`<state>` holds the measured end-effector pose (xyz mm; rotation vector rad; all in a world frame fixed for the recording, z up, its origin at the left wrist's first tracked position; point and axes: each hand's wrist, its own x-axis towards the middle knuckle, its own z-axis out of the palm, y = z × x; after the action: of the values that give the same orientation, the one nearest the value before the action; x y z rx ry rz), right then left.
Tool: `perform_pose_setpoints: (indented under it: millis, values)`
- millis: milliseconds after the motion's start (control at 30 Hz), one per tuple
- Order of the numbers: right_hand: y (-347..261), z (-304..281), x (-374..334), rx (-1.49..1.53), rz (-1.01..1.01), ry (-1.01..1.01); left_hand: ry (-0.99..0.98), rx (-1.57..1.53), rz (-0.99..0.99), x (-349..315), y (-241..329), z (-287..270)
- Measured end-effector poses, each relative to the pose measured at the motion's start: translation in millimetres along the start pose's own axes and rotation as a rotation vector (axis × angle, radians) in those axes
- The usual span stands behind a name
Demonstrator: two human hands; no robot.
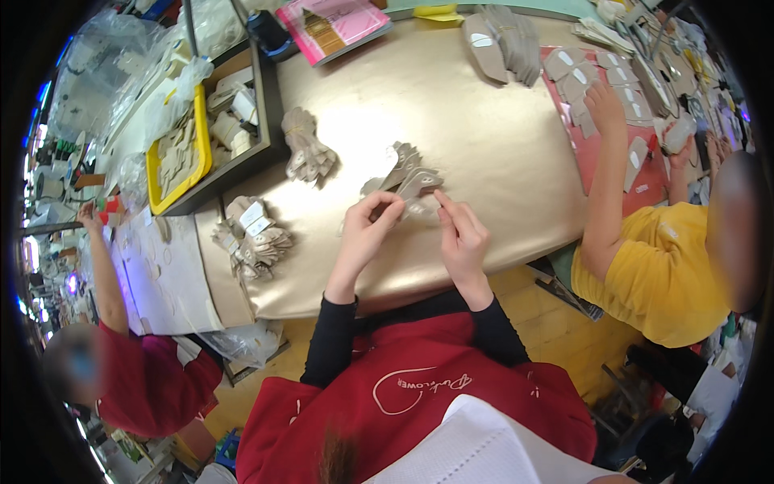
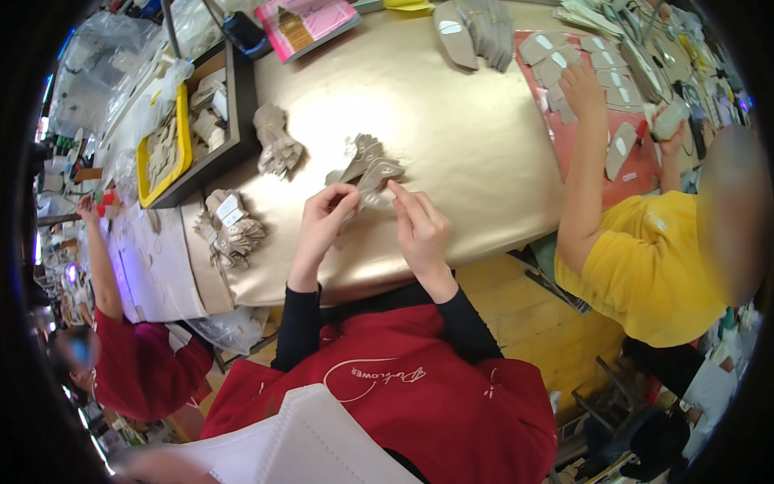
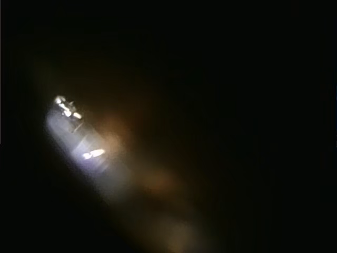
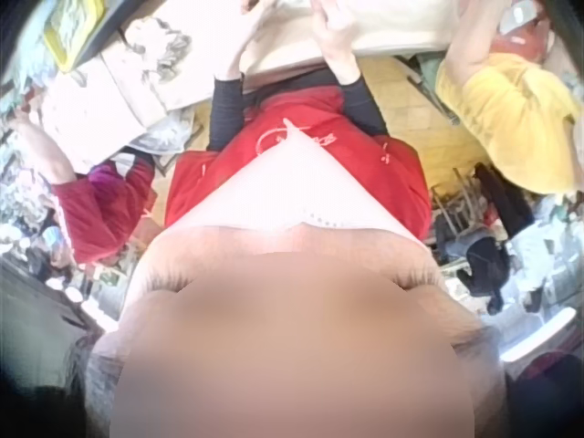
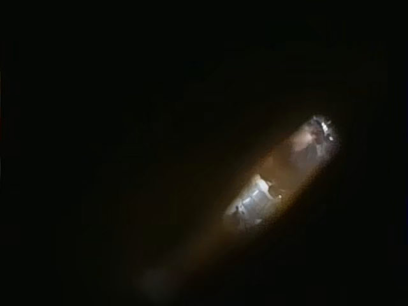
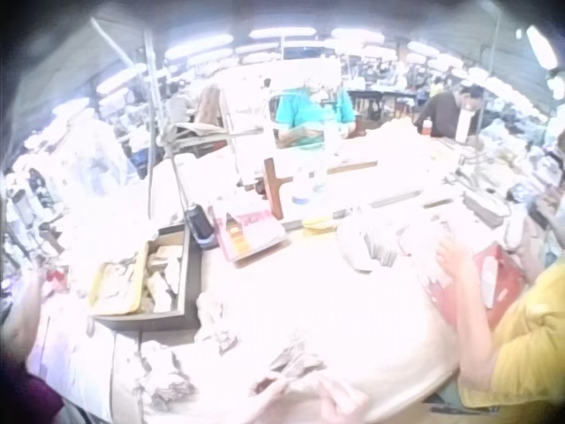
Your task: The person uses red-handled pliers to trim edges and remove excess material from small gray fabric pieces. They repeatedly pick up a piece, trim it, and place it back on the table. Coworkers are visible at adjacent stations performing similar tasks.
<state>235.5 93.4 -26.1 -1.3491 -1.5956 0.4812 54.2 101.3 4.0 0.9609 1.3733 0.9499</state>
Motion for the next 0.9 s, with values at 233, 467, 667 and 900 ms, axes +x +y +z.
perform_pose_setpoints:
  millis: [233, 467, 667, 900]
  values:
    - [12, -10, 25, 0.082, 0.234, -0.064, 0.12, 0.749, 0.459, -6, 10, -3]
    - [15, 4, 33, -0.06, 0.074, -0.066, 0.205, 1.033, 0.587, -10, 13, 6]
    - [11, -8, 20, 0.295, 0.481, -0.281, 0.135, 0.667, 0.513, 3, 5, 15]
    - [-17, -10, 19, 0.183, 0.124, 0.032, 0.126, 0.296, 0.213, 7, -7, 8]
